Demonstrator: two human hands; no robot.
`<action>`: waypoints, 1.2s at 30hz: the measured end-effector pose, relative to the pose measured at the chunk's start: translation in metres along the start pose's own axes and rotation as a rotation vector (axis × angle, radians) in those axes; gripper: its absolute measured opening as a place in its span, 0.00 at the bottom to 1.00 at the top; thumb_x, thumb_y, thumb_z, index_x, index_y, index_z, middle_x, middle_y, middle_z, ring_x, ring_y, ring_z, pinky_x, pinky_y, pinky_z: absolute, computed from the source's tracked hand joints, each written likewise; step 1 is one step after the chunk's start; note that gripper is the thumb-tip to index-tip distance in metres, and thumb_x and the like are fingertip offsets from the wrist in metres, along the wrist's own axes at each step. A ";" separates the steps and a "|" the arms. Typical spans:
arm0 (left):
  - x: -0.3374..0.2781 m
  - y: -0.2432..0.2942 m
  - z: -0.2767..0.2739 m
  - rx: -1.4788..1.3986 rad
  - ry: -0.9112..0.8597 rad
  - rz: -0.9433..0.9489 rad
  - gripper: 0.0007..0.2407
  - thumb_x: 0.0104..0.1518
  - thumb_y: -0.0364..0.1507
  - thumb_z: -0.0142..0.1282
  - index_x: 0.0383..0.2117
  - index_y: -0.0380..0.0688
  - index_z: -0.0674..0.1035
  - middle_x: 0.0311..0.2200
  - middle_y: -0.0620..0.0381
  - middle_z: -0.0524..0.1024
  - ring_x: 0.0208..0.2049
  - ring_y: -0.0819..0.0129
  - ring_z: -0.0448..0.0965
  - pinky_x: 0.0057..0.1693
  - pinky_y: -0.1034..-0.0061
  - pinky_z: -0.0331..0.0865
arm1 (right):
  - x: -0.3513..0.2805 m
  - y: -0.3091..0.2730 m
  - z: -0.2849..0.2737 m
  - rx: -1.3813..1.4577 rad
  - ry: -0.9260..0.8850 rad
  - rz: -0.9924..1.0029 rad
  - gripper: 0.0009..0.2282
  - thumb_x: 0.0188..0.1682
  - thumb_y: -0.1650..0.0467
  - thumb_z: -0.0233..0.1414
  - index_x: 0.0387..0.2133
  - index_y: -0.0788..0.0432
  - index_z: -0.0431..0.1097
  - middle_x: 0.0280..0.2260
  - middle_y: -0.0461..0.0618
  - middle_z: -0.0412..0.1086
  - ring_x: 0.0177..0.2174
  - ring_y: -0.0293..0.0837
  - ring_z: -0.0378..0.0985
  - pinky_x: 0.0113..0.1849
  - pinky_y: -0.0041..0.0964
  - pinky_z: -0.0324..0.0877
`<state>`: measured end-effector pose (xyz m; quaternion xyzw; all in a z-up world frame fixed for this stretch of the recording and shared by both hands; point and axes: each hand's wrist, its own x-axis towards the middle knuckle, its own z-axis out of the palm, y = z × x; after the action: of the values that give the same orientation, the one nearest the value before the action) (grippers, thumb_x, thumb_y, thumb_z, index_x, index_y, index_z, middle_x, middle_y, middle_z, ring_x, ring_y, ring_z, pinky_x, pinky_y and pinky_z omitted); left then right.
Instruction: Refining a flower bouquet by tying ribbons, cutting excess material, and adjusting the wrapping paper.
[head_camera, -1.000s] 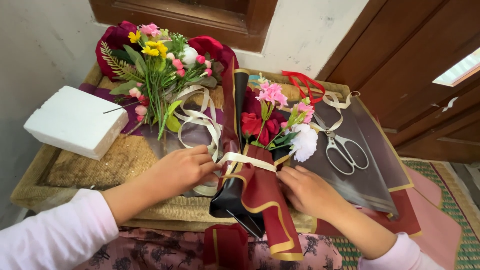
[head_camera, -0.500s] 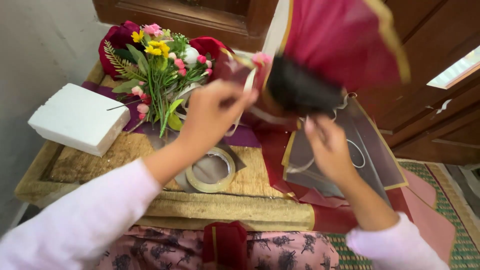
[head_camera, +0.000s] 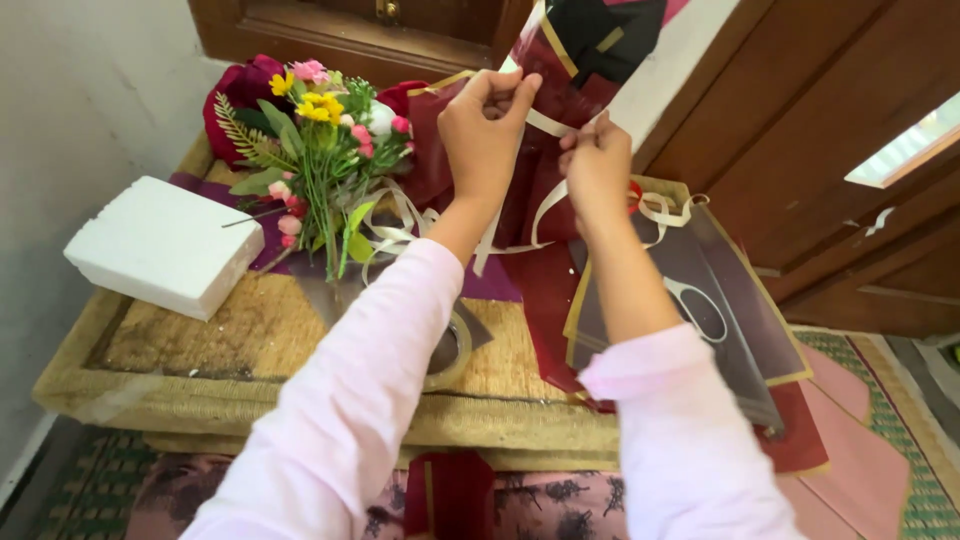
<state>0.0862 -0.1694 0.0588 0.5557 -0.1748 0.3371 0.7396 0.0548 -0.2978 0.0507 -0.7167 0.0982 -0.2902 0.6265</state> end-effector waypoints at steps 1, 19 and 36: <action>0.001 -0.003 0.000 0.000 0.003 0.006 0.05 0.51 0.27 0.66 0.27 0.37 0.84 0.17 0.67 0.75 0.18 0.83 0.66 0.27 0.88 0.63 | 0.008 0.010 0.005 0.003 -0.003 -0.005 0.08 0.60 0.72 0.37 0.38 0.63 0.64 0.28 0.46 0.68 0.21 0.33 0.64 0.25 0.26 0.63; 0.019 -0.018 -0.014 0.286 -0.403 0.391 0.03 0.55 0.21 0.55 0.33 0.42 0.77 0.31 0.57 0.79 0.36 0.60 0.76 0.44 0.68 0.71 | -0.010 0.001 0.029 -0.792 0.383 -0.777 0.05 0.54 0.72 0.54 0.32 0.64 0.72 0.31 0.55 0.68 0.28 0.53 0.72 0.33 0.45 0.67; 0.052 -0.012 -0.056 0.524 -0.586 0.666 0.12 0.48 0.23 0.65 0.39 0.42 0.85 0.35 0.62 0.75 0.39 0.65 0.74 0.48 0.71 0.71 | -0.009 -0.016 0.006 -0.603 -0.015 -0.907 0.07 0.44 0.80 0.66 0.34 0.71 0.78 0.40 0.52 0.71 0.33 0.45 0.73 0.35 0.34 0.69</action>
<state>0.1248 -0.1029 0.0651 0.7075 -0.4518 0.4172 0.3482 0.0470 -0.2855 0.0627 -0.8370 -0.1466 -0.4853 0.2059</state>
